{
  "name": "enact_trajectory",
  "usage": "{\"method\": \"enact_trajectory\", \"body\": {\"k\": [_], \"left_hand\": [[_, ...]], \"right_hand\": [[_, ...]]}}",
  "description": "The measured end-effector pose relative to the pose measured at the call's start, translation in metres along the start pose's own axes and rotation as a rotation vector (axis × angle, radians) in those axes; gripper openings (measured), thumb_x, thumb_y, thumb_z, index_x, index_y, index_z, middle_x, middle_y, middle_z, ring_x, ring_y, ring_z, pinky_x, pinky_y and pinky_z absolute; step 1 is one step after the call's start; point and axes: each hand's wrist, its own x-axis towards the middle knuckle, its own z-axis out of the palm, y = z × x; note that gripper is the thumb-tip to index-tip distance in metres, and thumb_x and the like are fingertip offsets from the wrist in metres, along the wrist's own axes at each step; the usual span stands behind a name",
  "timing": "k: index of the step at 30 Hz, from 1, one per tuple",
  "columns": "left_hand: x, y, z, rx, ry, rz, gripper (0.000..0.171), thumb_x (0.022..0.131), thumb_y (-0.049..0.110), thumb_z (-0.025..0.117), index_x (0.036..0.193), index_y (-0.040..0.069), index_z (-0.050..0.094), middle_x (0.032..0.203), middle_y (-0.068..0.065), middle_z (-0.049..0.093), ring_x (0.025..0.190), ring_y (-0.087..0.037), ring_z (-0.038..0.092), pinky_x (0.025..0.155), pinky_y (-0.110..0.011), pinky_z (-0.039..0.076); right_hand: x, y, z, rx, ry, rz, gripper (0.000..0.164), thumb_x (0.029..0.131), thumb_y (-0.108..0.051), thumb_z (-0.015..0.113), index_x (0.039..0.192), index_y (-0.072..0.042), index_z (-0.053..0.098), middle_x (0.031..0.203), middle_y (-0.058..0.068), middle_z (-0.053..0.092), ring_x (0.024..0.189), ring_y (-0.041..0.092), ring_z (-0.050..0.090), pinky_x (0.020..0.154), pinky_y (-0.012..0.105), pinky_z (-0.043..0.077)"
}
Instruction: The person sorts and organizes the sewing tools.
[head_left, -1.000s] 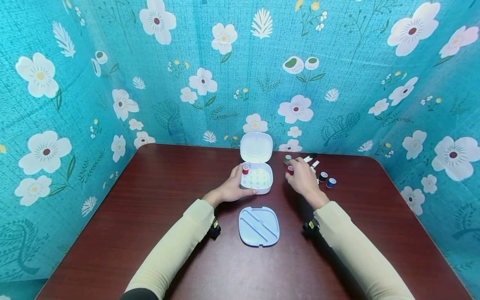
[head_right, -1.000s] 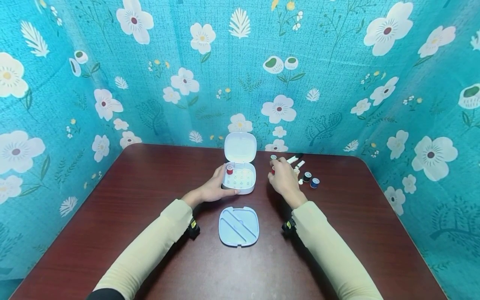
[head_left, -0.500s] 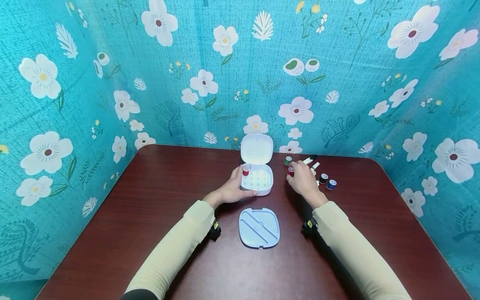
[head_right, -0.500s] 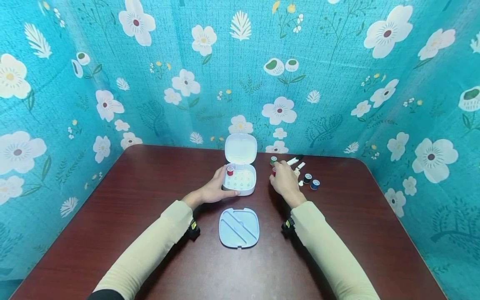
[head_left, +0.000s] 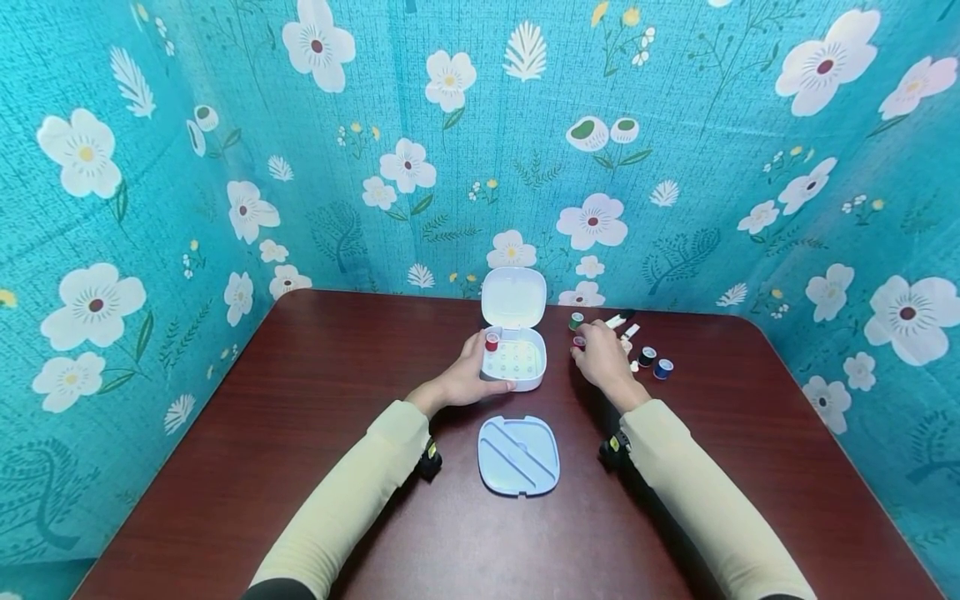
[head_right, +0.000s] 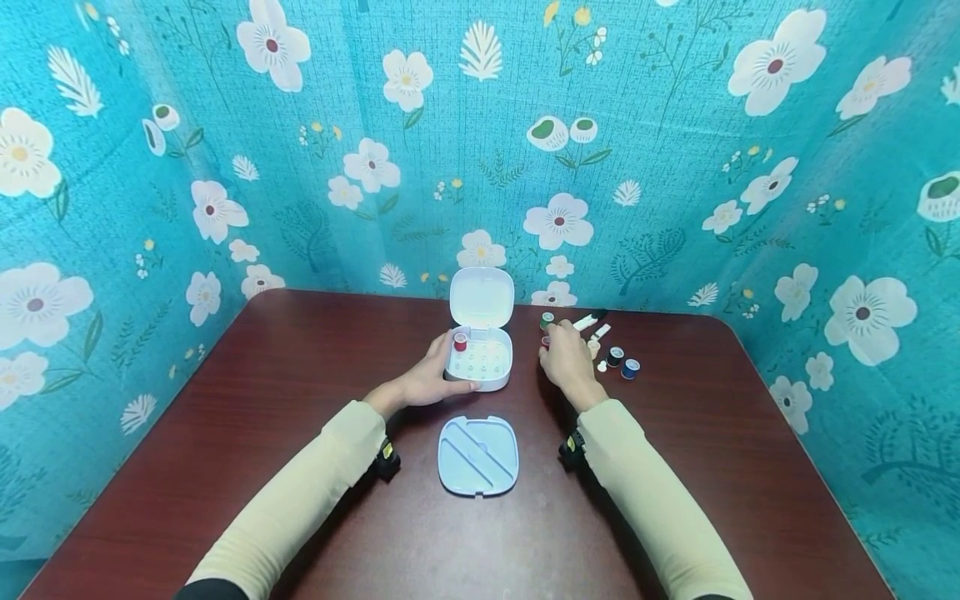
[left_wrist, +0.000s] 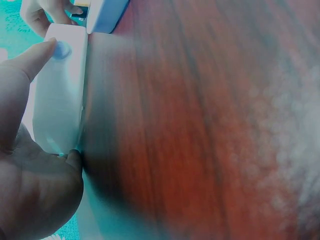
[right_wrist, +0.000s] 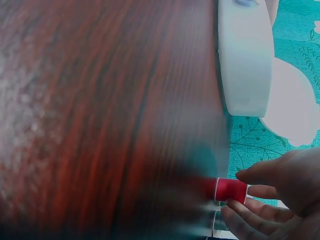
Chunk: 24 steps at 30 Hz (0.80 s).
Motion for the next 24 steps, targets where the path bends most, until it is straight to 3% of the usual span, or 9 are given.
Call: {"method": "enact_trajectory", "body": {"k": [10,24], "left_hand": [[0.0008,-0.001,0.0006,0.009,-0.003,0.005,0.118,0.076,0.052,0.072,0.15,0.007,-0.008,0.154,-0.006,-0.001,0.137,-0.021,0.017,0.109,-0.037,0.024],[0.0006,-0.0016,-0.0009,0.002,-0.011,0.003,0.119,0.074,0.055,0.071,0.15,0.008,-0.008,0.155,-0.006,-0.002,0.137,-0.021,0.017,0.109,-0.038,0.024]], "right_hand": [[0.0024,0.0024,0.0052,0.023,0.002,-0.026,0.013,0.087,-0.013,0.065,0.095,-0.004,0.065,0.091,0.012,0.056,0.085,0.029,0.054,0.074,0.046,0.044],[0.0044,0.0034,0.0037,0.204,0.018,-0.055,0.019,0.089,-0.012,0.064,0.104,-0.001,0.068,0.096,0.012,0.065,0.087,0.025,0.059,0.077,0.043,0.046]]}}
